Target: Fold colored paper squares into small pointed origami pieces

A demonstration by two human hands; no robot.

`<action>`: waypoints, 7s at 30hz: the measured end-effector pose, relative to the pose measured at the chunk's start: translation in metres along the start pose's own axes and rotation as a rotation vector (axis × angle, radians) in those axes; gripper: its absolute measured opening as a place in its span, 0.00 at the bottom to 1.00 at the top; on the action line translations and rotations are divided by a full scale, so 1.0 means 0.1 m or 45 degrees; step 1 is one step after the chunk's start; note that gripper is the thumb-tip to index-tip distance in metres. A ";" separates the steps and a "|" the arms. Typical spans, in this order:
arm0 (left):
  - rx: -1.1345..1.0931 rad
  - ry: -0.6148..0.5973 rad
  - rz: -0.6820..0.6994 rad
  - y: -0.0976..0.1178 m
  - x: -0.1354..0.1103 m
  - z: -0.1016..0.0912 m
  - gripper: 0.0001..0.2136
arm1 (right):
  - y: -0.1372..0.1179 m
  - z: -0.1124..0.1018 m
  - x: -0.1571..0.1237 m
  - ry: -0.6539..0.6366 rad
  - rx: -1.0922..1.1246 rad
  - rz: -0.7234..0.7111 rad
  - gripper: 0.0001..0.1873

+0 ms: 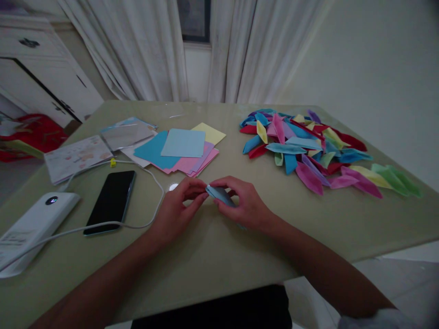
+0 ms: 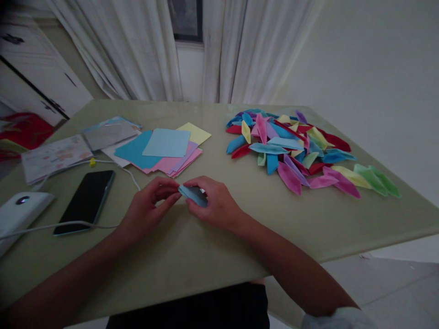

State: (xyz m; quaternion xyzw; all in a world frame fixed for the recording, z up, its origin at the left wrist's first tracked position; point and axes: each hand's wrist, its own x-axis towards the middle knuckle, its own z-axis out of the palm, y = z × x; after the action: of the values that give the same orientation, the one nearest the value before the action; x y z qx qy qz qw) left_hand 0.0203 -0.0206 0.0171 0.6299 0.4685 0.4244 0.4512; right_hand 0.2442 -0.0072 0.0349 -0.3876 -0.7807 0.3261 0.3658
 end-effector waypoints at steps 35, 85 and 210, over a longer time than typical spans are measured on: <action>0.261 0.052 0.097 0.05 0.05 -0.08 0.07 | 0.03 0.01 0.01 -0.049 0.069 0.000 0.14; -0.318 0.060 -0.135 0.02 0.10 -0.03 0.13 | 0.04 0.06 -0.01 0.013 0.004 -0.150 0.11; -0.227 0.039 0.144 0.01 0.13 -0.18 0.18 | 0.38 -0.24 0.25 0.196 0.791 0.406 0.12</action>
State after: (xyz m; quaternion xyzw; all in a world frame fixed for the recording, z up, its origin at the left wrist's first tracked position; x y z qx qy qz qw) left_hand 0.0062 -0.0053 0.0234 0.6060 0.3996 0.4988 0.4736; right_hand 0.2669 0.0375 0.0252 -0.3984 -0.5440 0.5708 0.4685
